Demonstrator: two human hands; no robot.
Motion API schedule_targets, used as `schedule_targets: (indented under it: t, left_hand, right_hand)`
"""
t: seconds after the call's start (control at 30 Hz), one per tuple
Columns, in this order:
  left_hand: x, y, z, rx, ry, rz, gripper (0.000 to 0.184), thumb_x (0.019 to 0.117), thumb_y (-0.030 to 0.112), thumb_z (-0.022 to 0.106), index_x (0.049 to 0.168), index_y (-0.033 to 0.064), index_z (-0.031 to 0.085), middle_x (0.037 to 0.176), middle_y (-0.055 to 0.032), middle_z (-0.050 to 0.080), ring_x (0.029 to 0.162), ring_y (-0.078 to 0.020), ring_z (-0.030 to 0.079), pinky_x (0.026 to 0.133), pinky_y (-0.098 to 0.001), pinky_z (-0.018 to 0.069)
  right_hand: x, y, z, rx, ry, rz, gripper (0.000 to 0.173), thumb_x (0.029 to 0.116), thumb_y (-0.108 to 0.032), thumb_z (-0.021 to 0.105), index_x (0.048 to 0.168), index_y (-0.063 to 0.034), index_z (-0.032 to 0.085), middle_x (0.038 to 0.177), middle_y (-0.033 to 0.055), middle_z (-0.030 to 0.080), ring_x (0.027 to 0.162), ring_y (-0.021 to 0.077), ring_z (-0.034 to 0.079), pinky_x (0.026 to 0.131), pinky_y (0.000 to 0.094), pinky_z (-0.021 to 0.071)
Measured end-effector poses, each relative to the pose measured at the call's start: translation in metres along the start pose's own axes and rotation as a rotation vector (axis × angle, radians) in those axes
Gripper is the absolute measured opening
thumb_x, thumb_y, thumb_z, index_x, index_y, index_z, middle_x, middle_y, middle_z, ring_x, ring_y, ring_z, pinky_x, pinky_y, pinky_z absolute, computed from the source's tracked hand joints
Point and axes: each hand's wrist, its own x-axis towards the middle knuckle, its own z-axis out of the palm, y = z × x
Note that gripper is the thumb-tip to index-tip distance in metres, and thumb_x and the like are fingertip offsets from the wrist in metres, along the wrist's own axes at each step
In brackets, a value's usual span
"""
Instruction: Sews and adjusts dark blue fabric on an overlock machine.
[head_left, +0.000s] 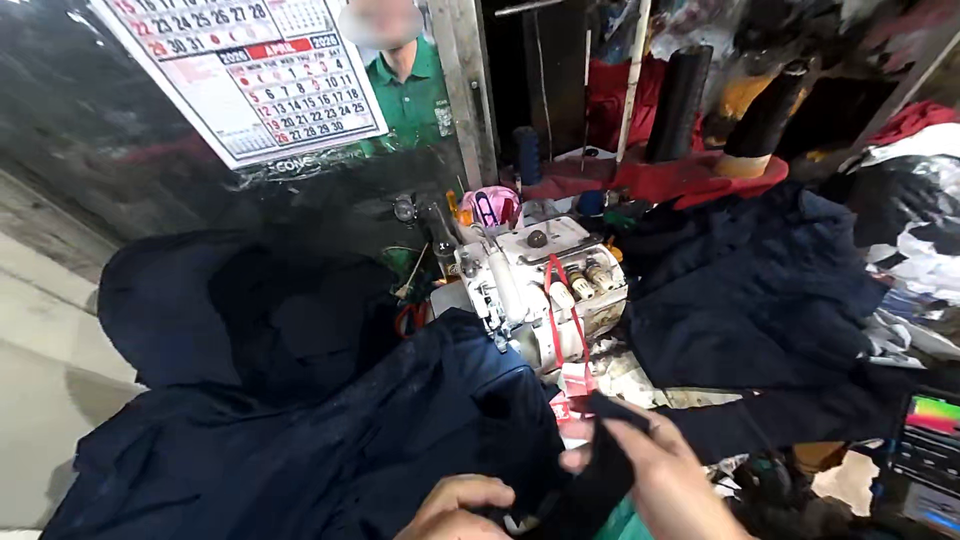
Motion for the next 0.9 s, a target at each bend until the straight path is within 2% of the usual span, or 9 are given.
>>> schedule_targets:
  t: [0.1,0.17,0.23,0.3,0.37,0.47,0.57,0.67,0.9]
  left_hand:
    - [0.013,0.008,0.012,-0.222,0.059,0.078,0.015,0.1013,0.015,0.06,0.104,0.0034,0.068,0.098,-0.0163,0.075,0.1,-0.0349,0.073,0.103,-0.0596,0.0535]
    - [0.021,0.0,0.026,-0.237,0.162,0.014,0.013,0.1001,0.014,0.065,0.106,0.0034,0.068,0.092,-0.0132,0.075,0.084,-0.0277,0.075,0.083,-0.0478,0.0641]
    - [0.027,-0.026,0.036,-0.187,0.275,-0.063,0.013,0.0976,0.012,0.069,0.105,0.0016,0.07,0.089,-0.0088,0.073,0.075,-0.0176,0.07,0.068,-0.0335,0.0621]
    - [0.024,-0.044,0.037,-0.168,0.334,-0.118,0.011,0.0971,0.008,0.067,0.105,0.0,0.07,0.086,-0.0063,0.069,0.071,-0.0125,0.064,0.063,-0.027,0.0556]
    - [0.016,-0.041,0.032,-0.171,0.307,-0.14,0.011,0.0962,0.002,0.064,0.105,-0.0003,0.07,0.085,-0.0056,0.069,0.071,-0.0119,0.063,0.062,-0.0268,0.0551]
    - [0.014,-0.01,0.024,-0.204,0.209,-0.089,0.011,0.0984,0.006,0.063,0.107,0.0026,0.07,0.09,-0.0066,0.072,0.074,-0.0155,0.069,0.066,-0.0323,0.0612]
    - [0.029,0.006,0.033,-0.251,0.202,-0.039,0.012,0.1011,0.008,0.062,0.107,0.0002,0.069,0.094,-0.0126,0.073,0.075,-0.0234,0.073,0.068,-0.0404,0.0657]
    - [0.042,-0.024,0.058,-0.106,0.283,-0.122,0.01,0.0981,0.004,0.065,0.103,-0.0014,0.072,0.091,-0.0093,0.074,0.078,-0.0183,0.071,0.07,-0.0335,0.0626]
    - [0.04,-0.019,0.066,-0.102,0.228,-0.146,0.012,0.0979,0.006,0.066,0.106,-0.001,0.073,0.097,-0.0077,0.074,0.083,-0.0137,0.07,0.073,-0.029,0.0608]
  right_hand:
    - [-0.006,0.012,0.028,0.018,-0.218,0.028,0.04,0.1124,-0.016,0.029,0.128,0.0079,0.057,0.106,0.0248,0.074,0.088,0.0376,0.075,0.079,0.0536,0.0647]
    - [-0.01,0.012,0.031,-0.03,-0.297,0.025,0.056,0.1147,-0.033,0.019,0.127,0.0051,0.058,0.11,0.02,0.074,0.096,0.03,0.075,0.088,0.0483,0.0628]
    - [-0.013,0.014,0.03,-0.208,-0.208,-0.039,0.052,0.1141,-0.037,0.025,0.113,-0.0047,0.066,0.1,0.0046,0.072,0.096,0.0117,0.07,0.087,0.0333,0.0593]
    - [-0.01,0.021,0.023,-0.262,-0.136,-0.04,0.04,0.1129,-0.029,0.038,0.112,-0.002,0.068,0.103,0.0079,0.075,0.098,0.0173,0.073,0.089,0.0368,0.0616]
    - [-0.005,0.031,0.012,-0.233,-0.138,-0.011,0.032,0.1113,-0.017,0.043,0.12,0.0046,0.064,0.113,0.0165,0.076,0.102,0.0317,0.075,0.093,0.0476,0.0636]
    - [-0.007,0.036,0.008,-0.274,-0.162,-0.02,0.027,0.11,-0.013,0.047,0.122,0.0026,0.065,0.109,0.015,0.077,0.096,0.0319,0.077,0.089,0.0472,0.0653]
    - [-0.007,0.037,0.012,-0.256,-0.215,-0.039,0.039,0.1132,-0.024,0.039,0.115,0.0012,0.069,0.104,0.0134,0.077,0.091,0.0266,0.077,0.084,0.044,0.066]
    - [-0.001,0.057,0.003,-0.38,-0.104,-0.102,0.035,0.1112,-0.026,0.046,0.104,-0.006,0.074,0.087,0.0044,0.074,0.078,0.0139,0.071,0.073,0.0335,0.0616]
    - [-0.007,0.058,-0.01,-0.247,-0.098,-0.138,0.03,0.1104,-0.016,0.046,0.117,0.0014,0.07,0.108,0.0111,0.077,0.099,0.022,0.075,0.091,0.0391,0.0627]
